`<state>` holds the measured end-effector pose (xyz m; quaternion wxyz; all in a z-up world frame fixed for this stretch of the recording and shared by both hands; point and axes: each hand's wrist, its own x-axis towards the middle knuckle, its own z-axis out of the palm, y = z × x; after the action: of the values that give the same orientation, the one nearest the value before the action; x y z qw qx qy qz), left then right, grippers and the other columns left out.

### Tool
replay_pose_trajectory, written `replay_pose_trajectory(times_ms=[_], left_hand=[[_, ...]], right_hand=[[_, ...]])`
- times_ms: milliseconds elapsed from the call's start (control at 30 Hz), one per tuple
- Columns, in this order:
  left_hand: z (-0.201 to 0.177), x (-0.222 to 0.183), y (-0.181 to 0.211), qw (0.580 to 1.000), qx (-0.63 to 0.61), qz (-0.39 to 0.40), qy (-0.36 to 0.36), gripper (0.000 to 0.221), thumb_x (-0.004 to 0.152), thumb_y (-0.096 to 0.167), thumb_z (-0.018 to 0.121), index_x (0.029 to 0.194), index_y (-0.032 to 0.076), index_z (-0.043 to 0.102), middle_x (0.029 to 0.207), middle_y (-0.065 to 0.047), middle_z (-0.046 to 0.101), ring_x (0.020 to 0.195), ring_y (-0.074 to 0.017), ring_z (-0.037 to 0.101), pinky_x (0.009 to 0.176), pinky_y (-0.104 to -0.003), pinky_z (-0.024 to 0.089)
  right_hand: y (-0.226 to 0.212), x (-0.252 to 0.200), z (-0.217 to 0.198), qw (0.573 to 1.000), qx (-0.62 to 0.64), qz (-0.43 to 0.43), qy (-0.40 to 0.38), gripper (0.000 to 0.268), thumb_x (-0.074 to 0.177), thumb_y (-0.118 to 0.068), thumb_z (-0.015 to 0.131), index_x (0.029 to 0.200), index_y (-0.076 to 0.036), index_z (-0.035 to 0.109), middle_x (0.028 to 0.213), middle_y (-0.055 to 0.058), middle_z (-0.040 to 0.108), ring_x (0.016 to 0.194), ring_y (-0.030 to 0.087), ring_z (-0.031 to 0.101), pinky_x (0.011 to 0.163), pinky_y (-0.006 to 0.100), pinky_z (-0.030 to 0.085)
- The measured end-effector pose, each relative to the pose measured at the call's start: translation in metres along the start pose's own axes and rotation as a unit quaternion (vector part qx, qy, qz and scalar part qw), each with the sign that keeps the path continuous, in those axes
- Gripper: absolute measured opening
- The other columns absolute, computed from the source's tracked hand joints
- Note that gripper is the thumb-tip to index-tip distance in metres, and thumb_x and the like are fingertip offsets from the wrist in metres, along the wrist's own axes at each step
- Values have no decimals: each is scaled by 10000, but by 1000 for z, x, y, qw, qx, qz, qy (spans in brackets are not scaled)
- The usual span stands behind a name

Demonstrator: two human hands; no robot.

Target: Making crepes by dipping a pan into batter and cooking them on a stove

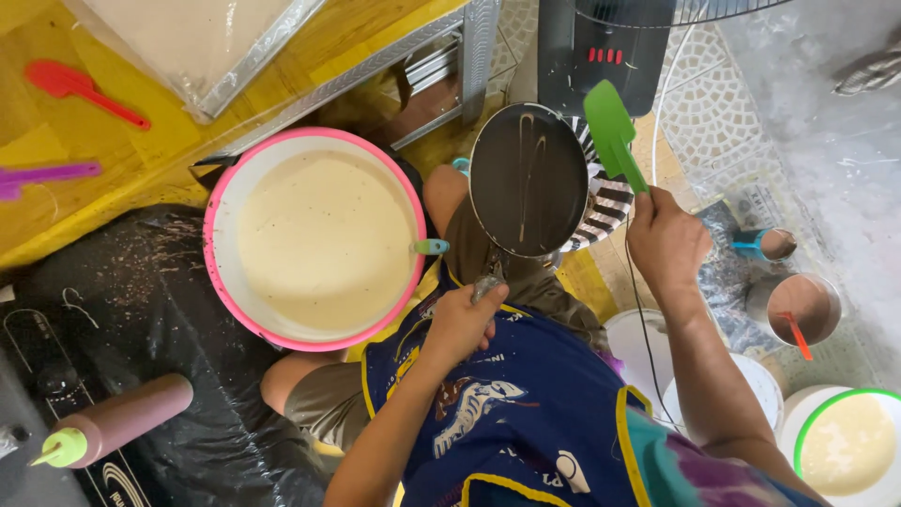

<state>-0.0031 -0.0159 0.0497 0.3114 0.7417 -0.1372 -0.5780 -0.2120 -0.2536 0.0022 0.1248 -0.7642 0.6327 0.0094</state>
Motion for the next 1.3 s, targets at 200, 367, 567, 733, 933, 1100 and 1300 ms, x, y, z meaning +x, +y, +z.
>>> replay_pose_trajectory(times_ms=[200, 367, 567, 733, 933, 1100, 1300], left_hand=[[-4, 4, 10, 999, 32, 17, 6, 527, 930, 534, 643, 753, 40, 686, 474, -75, 647, 453, -197, 680, 535, -310, 579], [-2, -3, 9, 999, 40, 17, 0, 507, 945, 513, 634, 760, 44, 692, 470, -72, 642, 442, -191, 666, 506, -288, 555], [-3, -1, 8, 1000, 27, 9, 1, 515, 930, 503, 644, 853, -4, 690, 501, -81, 656, 483, -200, 693, 553, -317, 576], [-2, -3, 17, 998, 57, 13, -2, 534, 931, 542, 625, 771, 38, 701, 457, -67, 632, 468, -215, 678, 553, -300, 561], [1, -7, 16, 999, 40, 24, -2, 515, 934, 507, 640, 729, 36, 680, 458, -72, 627, 484, -215, 683, 590, -299, 561], [-2, -11, 22, 999, 32, 25, 3, 494, 925, 497, 653, 756, 33, 680, 488, -75, 651, 478, -193, 687, 586, -289, 566], [-7, -24, 26, 999, 41, 28, 17, 486, 906, 488, 667, 786, 18, 677, 499, -82, 651, 476, -193, 684, 591, -302, 572]], right_hand=[[-53, -23, -15, 997, 33, -68, 2, 373, 1098, -512, 472, 1295, -311, 715, 832, 178, 764, 913, 441, 745, 864, 536, 552], [-45, -9, 0, 999, 3, -52, 11, 373, 1106, -520, 460, 1265, -297, 713, 815, 181, 764, 902, 440, 750, 851, 543, 551], [-21, -9, -7, 999, -16, -37, 24, 373, 1117, -510, 466, 1295, -296, 716, 828, 180, 764, 914, 443, 747, 836, 548, 545], [-40, -14, -5, 996, 21, -76, 36, 354, 1099, -506, 512, 1271, -286, 730, 814, 184, 756, 894, 431, 745, 826, 549, 558], [-34, -9, -2, 997, -1, -66, 36, 354, 1103, -516, 485, 1271, -309, 717, 795, 168, 756, 887, 428, 750, 824, 535, 564], [-27, -19, -6, 997, 14, -69, 42, 329, 1110, -519, 507, 1268, -333, 727, 804, 178, 752, 908, 430, 745, 836, 542, 561], [-40, -12, 3, 998, 15, -55, 29, 361, 1098, -525, 482, 1246, -302, 725, 789, 194, 749, 900, 459, 741, 840, 561, 552]])
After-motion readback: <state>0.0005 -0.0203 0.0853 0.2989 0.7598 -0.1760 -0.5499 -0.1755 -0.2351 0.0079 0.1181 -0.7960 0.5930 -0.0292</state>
